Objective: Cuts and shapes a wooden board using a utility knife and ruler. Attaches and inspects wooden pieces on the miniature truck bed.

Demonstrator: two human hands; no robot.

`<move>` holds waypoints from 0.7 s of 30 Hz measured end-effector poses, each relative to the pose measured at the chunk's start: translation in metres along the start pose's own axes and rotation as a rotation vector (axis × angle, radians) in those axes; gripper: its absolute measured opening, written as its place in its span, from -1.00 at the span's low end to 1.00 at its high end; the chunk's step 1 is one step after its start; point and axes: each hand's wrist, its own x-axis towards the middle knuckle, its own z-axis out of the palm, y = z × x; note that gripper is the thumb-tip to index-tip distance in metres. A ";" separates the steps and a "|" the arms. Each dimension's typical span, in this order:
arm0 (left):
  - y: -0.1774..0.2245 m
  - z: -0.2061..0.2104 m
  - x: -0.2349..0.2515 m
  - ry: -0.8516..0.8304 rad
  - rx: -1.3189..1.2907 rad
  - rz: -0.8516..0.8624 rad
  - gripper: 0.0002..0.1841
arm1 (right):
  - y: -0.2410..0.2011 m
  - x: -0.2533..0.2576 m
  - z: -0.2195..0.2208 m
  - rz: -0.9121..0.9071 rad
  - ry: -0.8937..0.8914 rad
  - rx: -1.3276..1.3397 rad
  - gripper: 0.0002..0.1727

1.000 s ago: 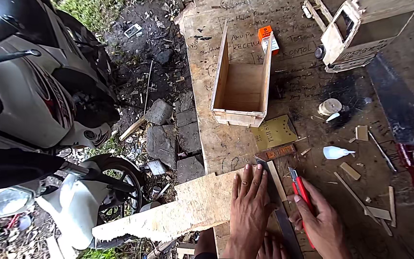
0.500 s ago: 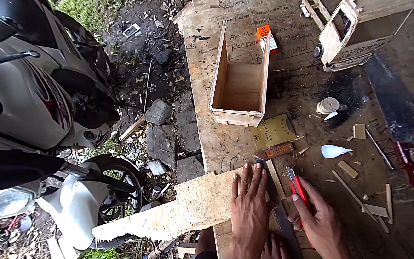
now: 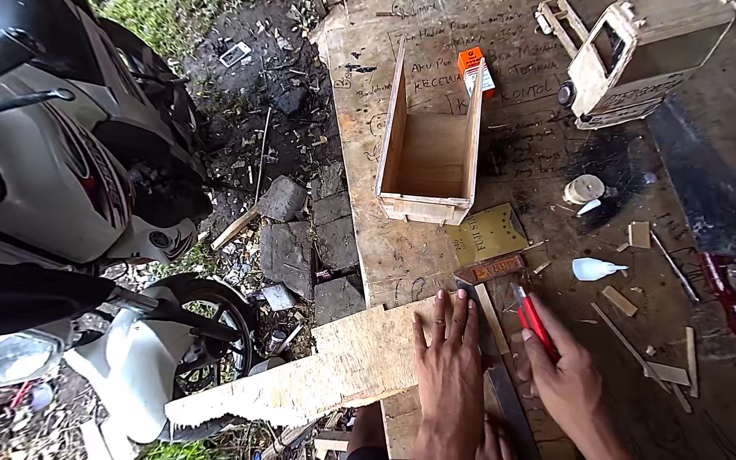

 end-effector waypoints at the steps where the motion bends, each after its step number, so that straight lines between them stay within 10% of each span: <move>1: 0.000 0.000 0.000 0.003 0.003 0.001 -0.17 | 0.002 0.002 -0.004 0.028 0.000 0.041 -0.37; 21: -0.002 -0.003 0.000 -0.047 -0.001 -0.004 -0.17 | 0.022 -0.017 -0.020 0.066 -0.026 0.154 -0.38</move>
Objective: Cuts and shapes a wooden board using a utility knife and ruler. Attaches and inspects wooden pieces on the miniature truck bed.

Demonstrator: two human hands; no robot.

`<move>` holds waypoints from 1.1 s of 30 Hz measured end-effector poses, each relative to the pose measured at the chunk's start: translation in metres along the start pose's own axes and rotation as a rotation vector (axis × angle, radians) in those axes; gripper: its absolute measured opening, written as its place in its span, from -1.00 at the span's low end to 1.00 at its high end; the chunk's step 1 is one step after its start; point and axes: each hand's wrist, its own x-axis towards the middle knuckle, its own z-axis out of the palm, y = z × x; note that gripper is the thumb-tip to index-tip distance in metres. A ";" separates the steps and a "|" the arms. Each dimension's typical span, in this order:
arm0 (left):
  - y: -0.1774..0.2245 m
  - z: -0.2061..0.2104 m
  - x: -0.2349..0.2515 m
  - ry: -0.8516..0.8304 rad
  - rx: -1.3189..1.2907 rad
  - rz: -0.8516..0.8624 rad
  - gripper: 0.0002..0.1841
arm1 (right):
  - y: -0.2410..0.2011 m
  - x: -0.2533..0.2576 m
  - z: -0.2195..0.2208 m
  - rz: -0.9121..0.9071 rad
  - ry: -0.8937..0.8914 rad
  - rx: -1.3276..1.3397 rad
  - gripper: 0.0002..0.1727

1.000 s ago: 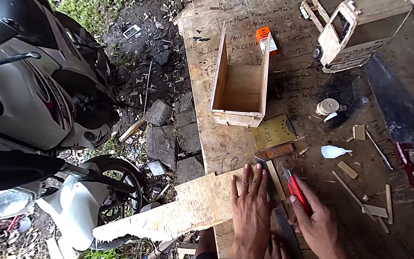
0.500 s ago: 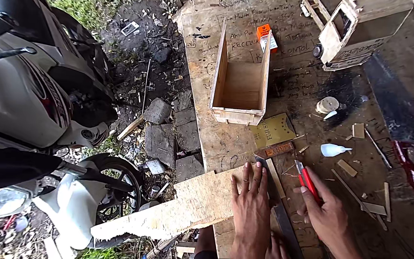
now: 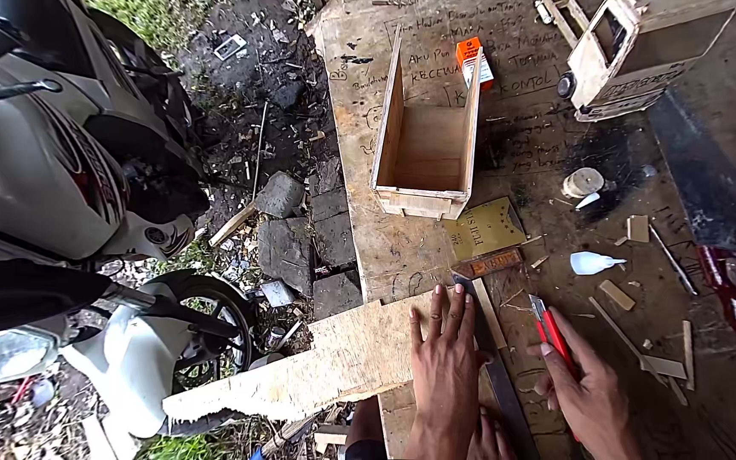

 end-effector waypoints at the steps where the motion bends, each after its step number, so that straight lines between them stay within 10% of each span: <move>1: 0.000 0.000 0.000 0.000 0.003 0.000 -0.17 | 0.000 -0.001 0.001 -0.012 -0.002 -0.012 -0.38; 33: 0.003 0.002 0.002 0.019 0.027 -0.021 -0.22 | -0.013 0.000 0.024 -0.145 0.019 -0.181 -0.41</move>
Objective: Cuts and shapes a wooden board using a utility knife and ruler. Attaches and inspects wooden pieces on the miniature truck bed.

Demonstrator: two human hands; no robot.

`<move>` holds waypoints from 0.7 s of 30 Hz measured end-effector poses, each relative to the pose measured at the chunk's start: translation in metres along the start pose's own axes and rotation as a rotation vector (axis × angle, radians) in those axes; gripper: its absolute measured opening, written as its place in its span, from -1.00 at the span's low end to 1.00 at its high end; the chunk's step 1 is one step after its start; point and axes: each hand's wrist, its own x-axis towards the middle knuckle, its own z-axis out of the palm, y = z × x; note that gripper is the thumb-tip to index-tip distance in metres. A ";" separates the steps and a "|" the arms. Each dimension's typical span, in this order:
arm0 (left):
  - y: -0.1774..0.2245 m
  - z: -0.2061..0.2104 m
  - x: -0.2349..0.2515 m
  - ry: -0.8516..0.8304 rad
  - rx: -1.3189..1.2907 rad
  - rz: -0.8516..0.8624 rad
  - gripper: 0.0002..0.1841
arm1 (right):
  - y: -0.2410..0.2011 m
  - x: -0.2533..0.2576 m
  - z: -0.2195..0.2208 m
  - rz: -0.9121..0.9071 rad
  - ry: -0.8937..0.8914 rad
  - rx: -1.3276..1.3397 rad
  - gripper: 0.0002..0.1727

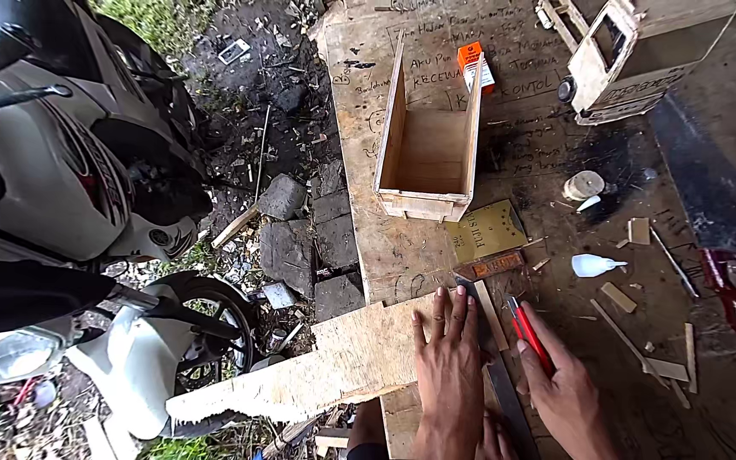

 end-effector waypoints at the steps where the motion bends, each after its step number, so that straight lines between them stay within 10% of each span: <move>1: 0.001 0.000 0.000 0.002 -0.001 -0.004 -0.22 | -0.005 0.001 0.002 -0.029 -0.002 -0.033 -0.42; 21: 0.007 0.001 0.001 0.046 -0.002 -0.042 -0.42 | -0.040 0.018 0.023 -0.177 0.019 -0.420 -0.45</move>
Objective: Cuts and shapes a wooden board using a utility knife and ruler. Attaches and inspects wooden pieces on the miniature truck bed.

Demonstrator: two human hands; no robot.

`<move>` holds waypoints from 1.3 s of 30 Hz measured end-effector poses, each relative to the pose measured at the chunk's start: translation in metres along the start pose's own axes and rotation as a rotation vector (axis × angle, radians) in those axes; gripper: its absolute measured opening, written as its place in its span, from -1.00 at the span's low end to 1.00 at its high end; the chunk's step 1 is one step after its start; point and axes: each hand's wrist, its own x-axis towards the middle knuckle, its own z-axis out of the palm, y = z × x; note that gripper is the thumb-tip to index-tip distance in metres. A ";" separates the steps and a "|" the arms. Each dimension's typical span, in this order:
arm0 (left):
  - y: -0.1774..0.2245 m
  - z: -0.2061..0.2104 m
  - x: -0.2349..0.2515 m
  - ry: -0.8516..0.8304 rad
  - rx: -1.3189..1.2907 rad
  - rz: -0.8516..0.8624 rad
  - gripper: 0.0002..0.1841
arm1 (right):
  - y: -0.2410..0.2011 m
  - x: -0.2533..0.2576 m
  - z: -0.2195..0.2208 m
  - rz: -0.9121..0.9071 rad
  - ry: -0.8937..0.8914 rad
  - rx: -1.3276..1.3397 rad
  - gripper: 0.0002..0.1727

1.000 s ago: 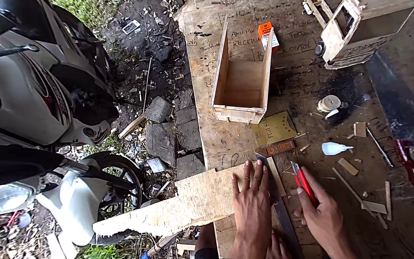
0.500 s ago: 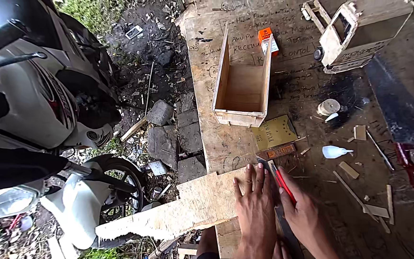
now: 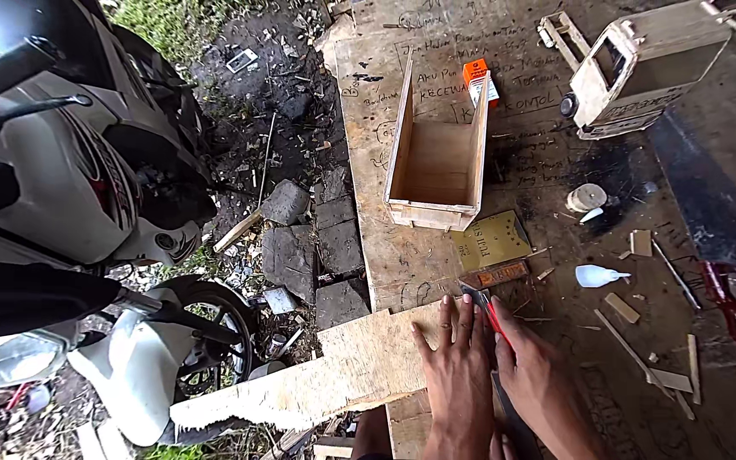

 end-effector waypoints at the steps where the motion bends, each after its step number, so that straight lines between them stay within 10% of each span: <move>1: 0.000 -0.001 -0.001 -0.010 0.002 -0.003 -0.41 | -0.002 -0.001 -0.001 0.008 -0.011 -0.021 -0.45; 16: -0.002 -0.005 0.002 -0.114 0.039 0.027 -0.18 | 0.022 -0.087 -0.042 0.134 -0.323 0.058 -0.45; 26: -0.004 -0.003 0.000 -0.068 0.009 0.026 -0.22 | 0.015 -0.012 -0.015 0.100 -0.028 0.134 -0.43; 39: -0.007 -0.002 -0.001 -0.059 0.004 0.042 -0.15 | 0.068 -0.027 -0.029 0.238 -0.071 0.311 -0.39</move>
